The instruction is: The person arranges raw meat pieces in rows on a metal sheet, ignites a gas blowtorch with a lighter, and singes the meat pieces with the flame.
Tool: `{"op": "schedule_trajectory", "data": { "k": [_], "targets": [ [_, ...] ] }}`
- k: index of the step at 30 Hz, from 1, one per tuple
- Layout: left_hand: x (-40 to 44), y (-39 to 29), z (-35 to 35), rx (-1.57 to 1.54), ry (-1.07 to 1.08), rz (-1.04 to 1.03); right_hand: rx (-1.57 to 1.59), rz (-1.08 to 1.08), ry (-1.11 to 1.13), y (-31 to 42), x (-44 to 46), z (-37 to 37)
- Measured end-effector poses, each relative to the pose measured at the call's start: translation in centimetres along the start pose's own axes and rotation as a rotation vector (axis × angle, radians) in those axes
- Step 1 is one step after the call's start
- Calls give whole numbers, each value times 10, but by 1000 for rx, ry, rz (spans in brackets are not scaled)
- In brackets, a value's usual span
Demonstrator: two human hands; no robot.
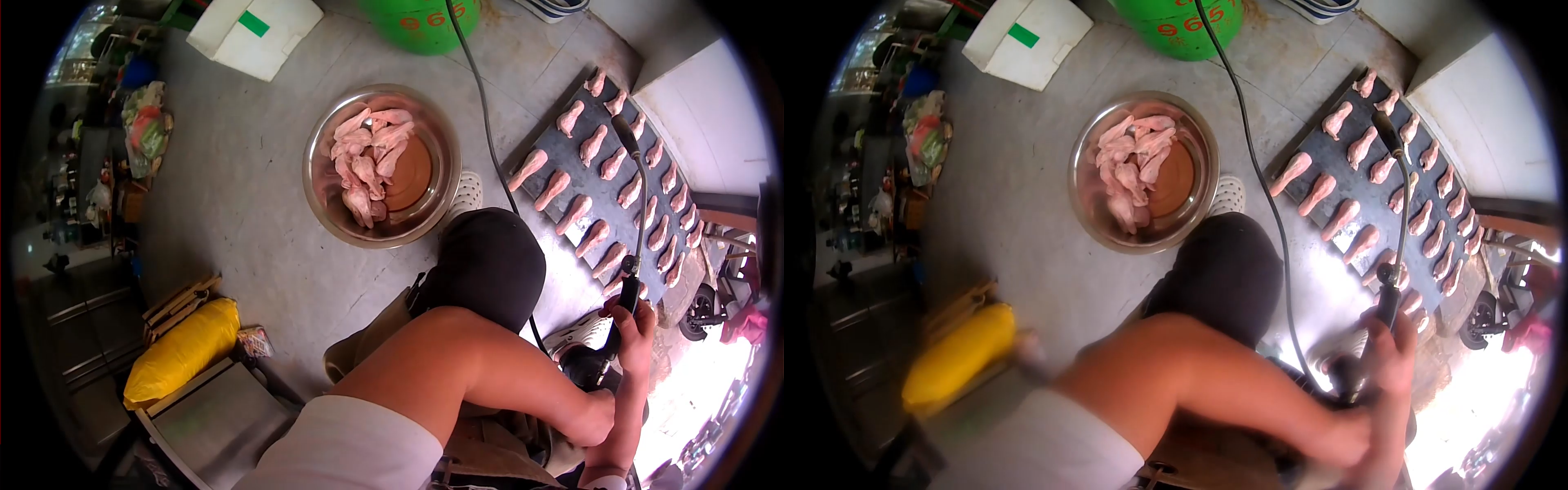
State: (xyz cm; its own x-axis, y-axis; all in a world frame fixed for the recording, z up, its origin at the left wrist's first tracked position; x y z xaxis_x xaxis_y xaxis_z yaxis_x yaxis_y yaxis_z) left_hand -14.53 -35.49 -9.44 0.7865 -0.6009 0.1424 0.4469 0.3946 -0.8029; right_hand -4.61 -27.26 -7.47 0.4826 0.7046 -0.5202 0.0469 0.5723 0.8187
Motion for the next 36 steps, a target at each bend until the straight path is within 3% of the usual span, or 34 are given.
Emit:
{"op": "schedule_trajectory", "data": {
  "k": [4, 7, 19, 27, 36],
  "targets": [
    [31, 12, -42, -138, -202, 34, -13, 127, 29, -10, 4, 11],
    [41, 16, -60, -177, -280, 42, -43, 65, 31, -3, 3, 12],
    [55, 21, -78, -228, -359, 40, -55, 19, 32, -5, 1, 16],
    [42, 19, -61, -617, -442, 64, -37, -14, 19, -7, -2, 16],
    [80, 23, -102, -352, -431, 125, -8, 3, 40, -8, -2, 18]
  ]
}}
Point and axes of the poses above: each hand's wrist, its own x-axis towards the middle knuckle, its own z-axis out of the back of the hand, y = z × x, the point moved 1 cm from there along x, towards the middle knuckle, and after that the axes turned 5 degrees about -x, right-handed, at the moved point
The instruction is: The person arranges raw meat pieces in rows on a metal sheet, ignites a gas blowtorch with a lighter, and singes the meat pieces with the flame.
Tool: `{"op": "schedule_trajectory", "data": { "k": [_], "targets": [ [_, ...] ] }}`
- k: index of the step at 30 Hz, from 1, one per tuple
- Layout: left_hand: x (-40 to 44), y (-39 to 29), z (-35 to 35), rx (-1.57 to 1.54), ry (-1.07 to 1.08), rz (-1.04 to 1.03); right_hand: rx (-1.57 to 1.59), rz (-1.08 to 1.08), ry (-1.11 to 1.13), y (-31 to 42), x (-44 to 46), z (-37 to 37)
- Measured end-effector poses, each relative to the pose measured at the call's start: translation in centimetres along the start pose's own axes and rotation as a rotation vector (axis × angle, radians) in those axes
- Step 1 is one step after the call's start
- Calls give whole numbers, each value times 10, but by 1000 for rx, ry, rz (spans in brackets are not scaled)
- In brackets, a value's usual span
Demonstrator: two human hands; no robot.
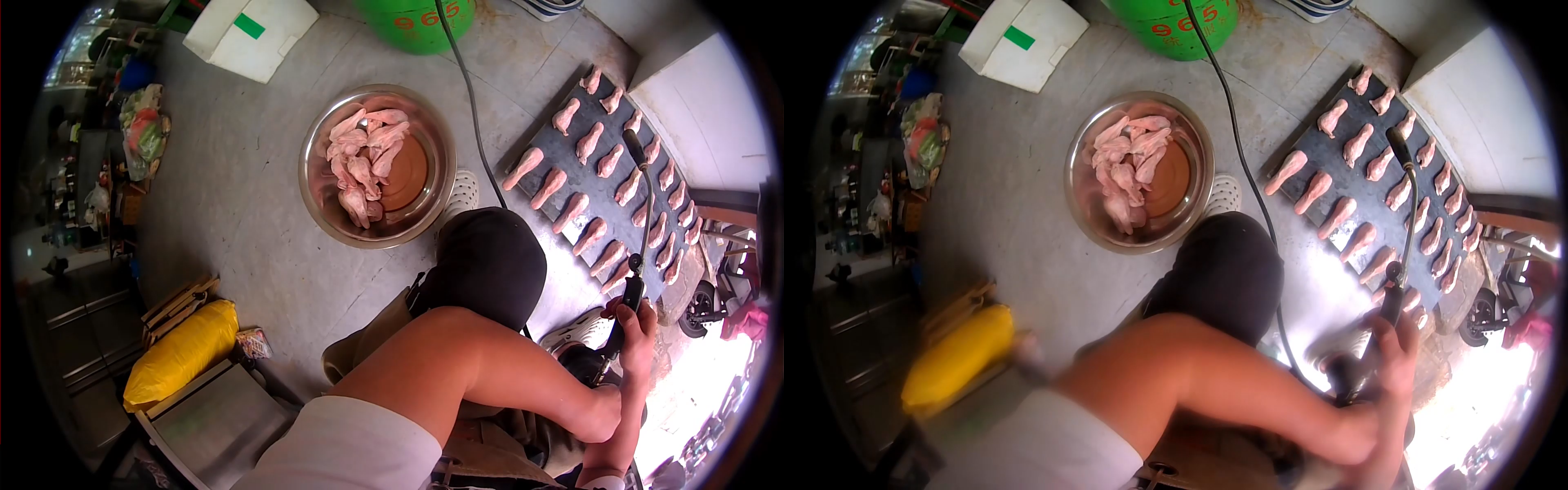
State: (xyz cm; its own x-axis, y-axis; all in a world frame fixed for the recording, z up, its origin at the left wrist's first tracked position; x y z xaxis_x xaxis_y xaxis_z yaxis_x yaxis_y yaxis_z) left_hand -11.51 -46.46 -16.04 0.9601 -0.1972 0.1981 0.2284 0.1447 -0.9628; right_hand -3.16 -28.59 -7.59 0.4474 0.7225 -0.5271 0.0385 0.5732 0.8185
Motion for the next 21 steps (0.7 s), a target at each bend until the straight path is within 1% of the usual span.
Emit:
{"op": "schedule_trajectory", "data": {
  "k": [4, 7, 13, 21],
  "targets": [
    [-1, -1, 6, 10, -7, -28, -25, -20, -27, 3, -1, -1],
    [1, 3, -4, 14, -25, -10, -24, -13, -32, 3, 0, -2],
    [1, -2, 8, 5, -2, -18, -14, 33, -7, 0, 1, -2],
    [0, -5, 21, -7, 3, -46, 13, -26, -13, 7, 1, -5]
  ]
}}
Point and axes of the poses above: each hand's wrist, its own x-axis towards the middle knuckle, its own z-axis out of the back of the hand, y = z × x, the point moved 1 cm from there along x, towards the middle knuckle, and after that the axes turned 5 degrees about -x, right-handed, at the moved point
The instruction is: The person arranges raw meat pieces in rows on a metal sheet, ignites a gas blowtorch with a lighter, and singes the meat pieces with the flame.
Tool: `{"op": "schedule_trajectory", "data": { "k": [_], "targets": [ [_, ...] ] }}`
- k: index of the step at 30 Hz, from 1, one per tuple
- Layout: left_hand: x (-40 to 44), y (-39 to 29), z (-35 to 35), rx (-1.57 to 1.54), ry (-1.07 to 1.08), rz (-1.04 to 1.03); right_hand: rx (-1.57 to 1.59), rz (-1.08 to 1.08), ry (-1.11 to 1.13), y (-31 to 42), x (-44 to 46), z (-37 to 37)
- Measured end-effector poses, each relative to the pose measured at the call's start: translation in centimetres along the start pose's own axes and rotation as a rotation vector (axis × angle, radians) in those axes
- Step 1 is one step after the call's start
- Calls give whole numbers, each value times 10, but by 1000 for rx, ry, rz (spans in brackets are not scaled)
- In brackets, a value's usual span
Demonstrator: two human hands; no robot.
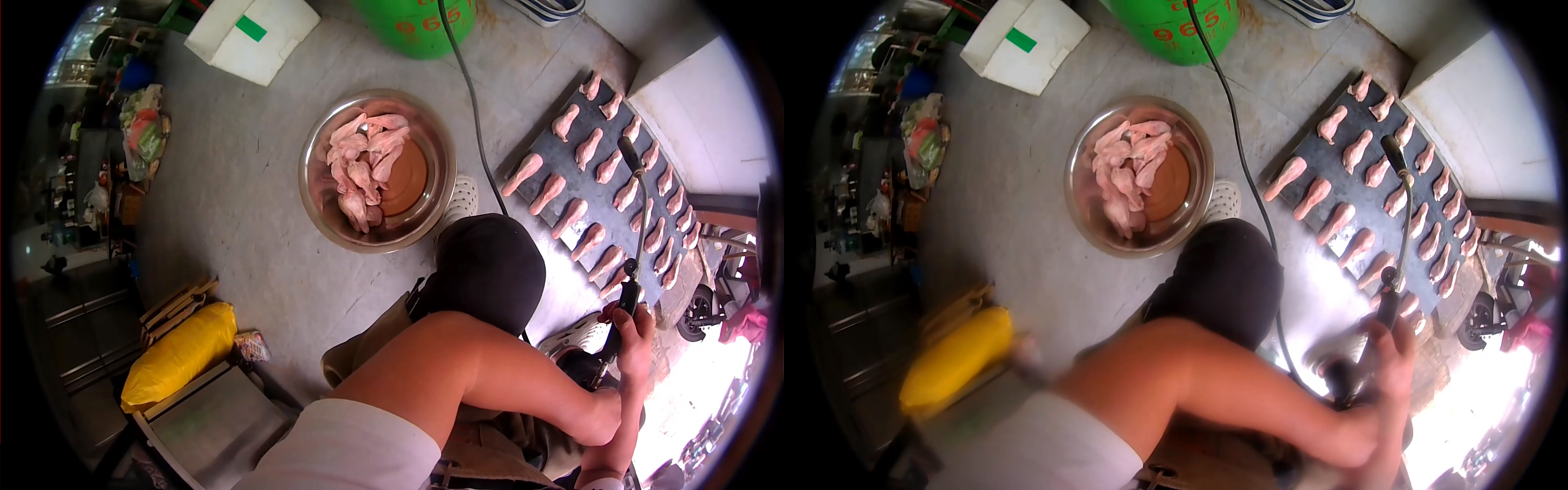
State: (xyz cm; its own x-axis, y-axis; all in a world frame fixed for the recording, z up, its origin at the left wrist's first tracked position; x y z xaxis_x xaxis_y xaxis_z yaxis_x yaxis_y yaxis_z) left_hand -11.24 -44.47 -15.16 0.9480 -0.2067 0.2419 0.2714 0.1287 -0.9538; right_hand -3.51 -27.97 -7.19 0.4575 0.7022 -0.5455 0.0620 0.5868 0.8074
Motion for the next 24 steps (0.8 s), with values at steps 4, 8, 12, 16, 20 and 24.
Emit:
{"op": "schedule_trajectory", "data": {
  "k": [4, 8, 12, 16, 20, 24],
  "targets": [
    [0, -1, 2, -3, 4, -11, 11, -32, -16, 3, -1, -2],
    [0, -2, 5, -15, 1, -16, 2, -39, -21, 0, -1, -1],
    [0, -4, 8, -16, 2, -25, 10, -50, -17, 4, -3, -3],
    [1, -4, 10, -17, 3, -30, 13, -29, 15, 6, -2, -3],
    [0, -5, 13, -18, 0, -33, 19, -28, 17, 6, -1, -4],
    [0, -6, 15, -19, 1, -42, 17, -23, 21, 3, 0, -2]
  ]
}}
Point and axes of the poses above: each hand's wrist, its own x-axis towards the middle knuckle, its own z-axis out of the back of the hand, y = z × x, the point moved 1 cm from there along x, towards the middle knuckle, and after that the axes turned 5 degrees about -x, right-handed, at the moved point
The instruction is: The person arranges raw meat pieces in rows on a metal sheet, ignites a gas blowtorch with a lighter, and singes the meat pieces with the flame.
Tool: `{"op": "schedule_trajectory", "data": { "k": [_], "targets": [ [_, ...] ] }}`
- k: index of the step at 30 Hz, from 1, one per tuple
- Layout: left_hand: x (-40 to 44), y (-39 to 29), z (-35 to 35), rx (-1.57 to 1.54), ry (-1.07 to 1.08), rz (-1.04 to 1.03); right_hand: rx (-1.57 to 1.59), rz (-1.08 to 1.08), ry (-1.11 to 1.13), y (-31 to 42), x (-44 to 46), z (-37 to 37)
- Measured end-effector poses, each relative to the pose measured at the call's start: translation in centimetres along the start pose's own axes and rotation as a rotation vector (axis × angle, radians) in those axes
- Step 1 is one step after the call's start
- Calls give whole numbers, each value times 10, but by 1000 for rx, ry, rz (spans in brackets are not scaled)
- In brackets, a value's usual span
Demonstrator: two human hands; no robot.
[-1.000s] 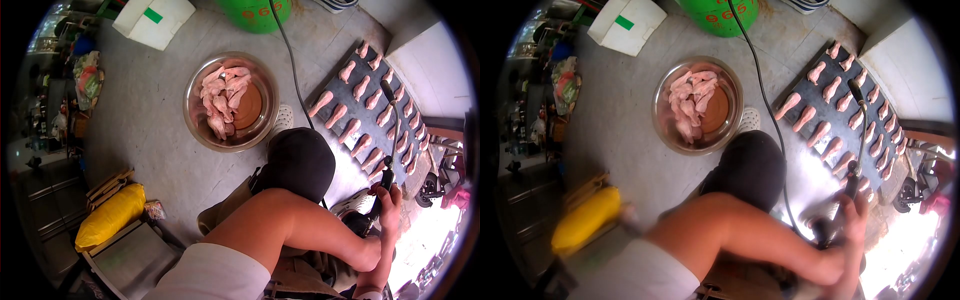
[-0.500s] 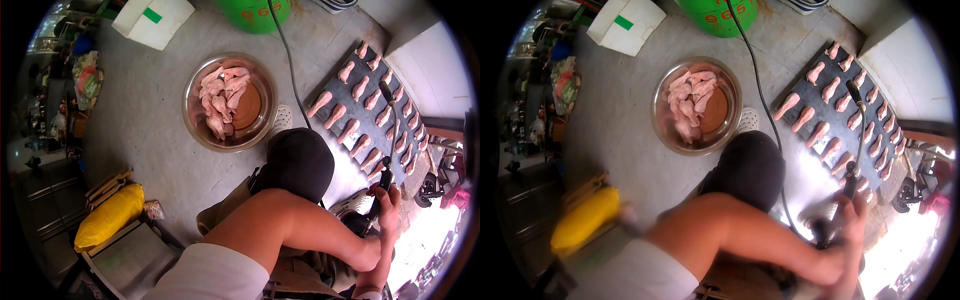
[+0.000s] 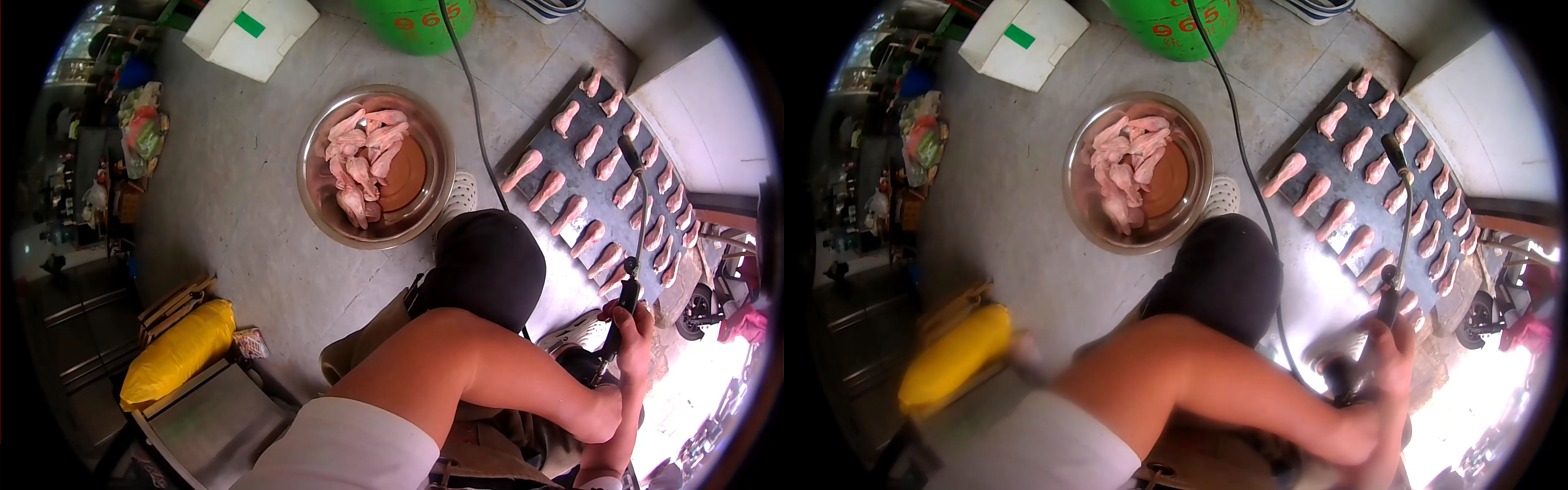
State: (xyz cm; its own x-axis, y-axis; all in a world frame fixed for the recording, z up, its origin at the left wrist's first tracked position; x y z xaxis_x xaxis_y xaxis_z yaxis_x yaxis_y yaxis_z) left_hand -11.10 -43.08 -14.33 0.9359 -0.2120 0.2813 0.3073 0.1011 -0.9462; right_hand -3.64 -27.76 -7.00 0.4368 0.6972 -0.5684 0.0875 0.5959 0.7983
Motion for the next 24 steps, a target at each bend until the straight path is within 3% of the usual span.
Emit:
{"op": "schedule_trajectory", "data": {
  "k": [24],
  "targets": [
    [8, -7, 6, -14, 7, -49, -16, -16, 0, -4, 1, 1]
  ]
}}
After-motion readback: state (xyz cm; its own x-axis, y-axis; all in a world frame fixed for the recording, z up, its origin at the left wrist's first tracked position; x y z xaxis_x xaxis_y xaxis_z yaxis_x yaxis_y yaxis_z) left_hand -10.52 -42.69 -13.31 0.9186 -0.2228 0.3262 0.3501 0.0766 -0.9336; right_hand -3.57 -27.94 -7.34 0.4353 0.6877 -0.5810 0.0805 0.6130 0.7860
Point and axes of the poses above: each hand's wrist, its own x-axis towards the middle knuckle, its own z-axis out of the back of the hand, y = z × x, the point moved 1 cm from there along x, towards the middle knuckle, and after that the axes turned 5 degrees about -x, right-handed, at the moved point
